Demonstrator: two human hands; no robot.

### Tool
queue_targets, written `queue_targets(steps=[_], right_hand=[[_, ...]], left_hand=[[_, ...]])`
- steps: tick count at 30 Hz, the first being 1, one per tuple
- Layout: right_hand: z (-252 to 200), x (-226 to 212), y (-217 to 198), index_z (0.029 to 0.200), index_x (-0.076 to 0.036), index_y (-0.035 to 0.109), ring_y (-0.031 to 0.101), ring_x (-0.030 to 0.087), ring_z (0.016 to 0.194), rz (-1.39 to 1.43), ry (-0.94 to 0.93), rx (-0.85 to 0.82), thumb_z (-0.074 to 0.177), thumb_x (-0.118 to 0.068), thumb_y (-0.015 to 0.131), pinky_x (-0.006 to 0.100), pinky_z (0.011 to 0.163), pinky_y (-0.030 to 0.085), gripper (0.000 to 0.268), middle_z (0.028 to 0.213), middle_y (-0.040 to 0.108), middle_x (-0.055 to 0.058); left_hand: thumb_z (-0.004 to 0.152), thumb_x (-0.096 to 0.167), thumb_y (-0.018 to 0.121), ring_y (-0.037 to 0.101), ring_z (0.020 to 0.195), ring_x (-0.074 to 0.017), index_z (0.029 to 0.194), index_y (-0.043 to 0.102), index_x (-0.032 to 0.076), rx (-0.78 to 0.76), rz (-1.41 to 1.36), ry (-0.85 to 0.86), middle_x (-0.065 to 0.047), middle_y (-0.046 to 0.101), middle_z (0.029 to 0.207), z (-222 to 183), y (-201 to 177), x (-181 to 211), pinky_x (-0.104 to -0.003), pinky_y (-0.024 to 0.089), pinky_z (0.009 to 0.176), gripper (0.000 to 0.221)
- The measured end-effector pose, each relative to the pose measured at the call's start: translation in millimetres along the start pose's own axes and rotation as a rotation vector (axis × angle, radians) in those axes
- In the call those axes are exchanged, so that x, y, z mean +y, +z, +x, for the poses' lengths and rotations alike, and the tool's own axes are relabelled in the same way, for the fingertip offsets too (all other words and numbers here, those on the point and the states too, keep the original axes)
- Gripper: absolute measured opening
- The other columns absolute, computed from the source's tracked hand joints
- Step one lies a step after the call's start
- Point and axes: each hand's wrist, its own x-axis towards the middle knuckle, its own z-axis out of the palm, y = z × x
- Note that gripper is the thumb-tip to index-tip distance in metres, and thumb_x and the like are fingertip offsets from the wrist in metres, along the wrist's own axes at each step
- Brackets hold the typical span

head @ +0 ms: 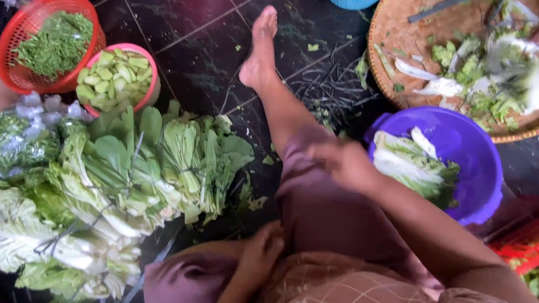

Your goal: Sorting and bundling Napa cabbage leaves and tying them with thin strips.

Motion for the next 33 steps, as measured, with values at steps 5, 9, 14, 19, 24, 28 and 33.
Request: queue_targets(steps=[5,9,14,19,24,28,33], right_hand=[[-63,-57,17,0.117,-0.017,0.068,0.072,0.024,0.095,-0.003,-0.169,-0.428,0.094,-0.009,0.053,0.037,0.085,0.053,0.029,0.108,0.076,0.005],[-107,-60,10,0.107,-0.015,0.063,0.067,0.032,0.066,0.011,-0.257,-0.421,0.090,-0.001,0.057,0.044,0.060,0.049,0.022,0.080,0.072,0.005],[-140,-35,-44,0.105,-0.023,0.072,0.071,0.012,0.083,0.012,0.357,-0.654,0.079,-0.012,0.063,0.029,0.074,0.053,0.029,0.095,0.077,-0.006],[-158,-23,-77,0.106,-0.023,0.075,0.078,0.034,0.091,-0.048,0.586,-0.625,0.095,-0.029,0.057,0.046,0.075,0.058,0.023,0.090,0.083,0.006],[-154,14,-87,0.108,-0.006,0.069,0.073,0.044,0.101,-0.145,0.749,-0.438,0.089,-0.033,0.067,0.054,0.085,0.058,0.033,0.102,0.077,0.021],[-136,130,-41,0.133,-0.019,0.059,0.065,0.040,0.117,-0.492,0.659,-0.168,0.087,-0.048,0.073,0.054,0.092,0.057,0.056,0.128,0.065,0.013],[-120,159,1,0.141,-0.016,0.042,0.050,0.037,0.135,-0.776,0.720,-0.019,0.082,-0.044,0.071,0.057,0.110,0.042,0.071,0.141,0.048,0.009]], left_hand=[[0.095,0.049,0.059,0.063,0.120,-0.0247,0.147,0.049,0.005,-0.015,-0.713,-0.014,-0.020,0.066,0.137,-3,13,17,-0.038,0.049,0.103,0.069],[0.094,0.021,0.070,0.067,0.084,-0.0190,0.134,0.061,0.001,0.083,-1.122,-0.149,-0.014,0.070,0.094,5,38,17,-0.032,0.054,0.076,0.045],[0.098,0.005,0.063,0.058,0.072,-0.0181,0.121,0.064,0.004,0.130,-1.256,-0.221,-0.009,0.062,0.082,12,48,9,-0.036,0.052,0.074,0.022],[0.098,0.005,0.065,0.067,0.078,-0.0176,0.133,0.057,0.004,0.150,-1.087,-0.248,-0.011,0.068,0.094,17,59,2,-0.036,0.062,0.086,0.036],[0.102,0.012,0.061,0.067,0.079,-0.0199,0.133,0.059,0.004,0.234,-0.873,-0.353,-0.015,0.072,0.100,19,60,-2,-0.035,0.060,0.080,0.032],[0.102,0.015,0.064,0.065,0.081,-0.0206,0.130,0.061,0.004,0.232,-0.826,-0.365,-0.014,0.071,0.099,18,54,-15,-0.036,0.058,0.078,0.031],[0.098,0.030,0.072,0.067,0.097,-0.0294,0.133,0.066,0.006,0.233,-0.677,-0.596,-0.022,0.072,0.114,11,38,-26,-0.048,0.055,0.096,0.042]])
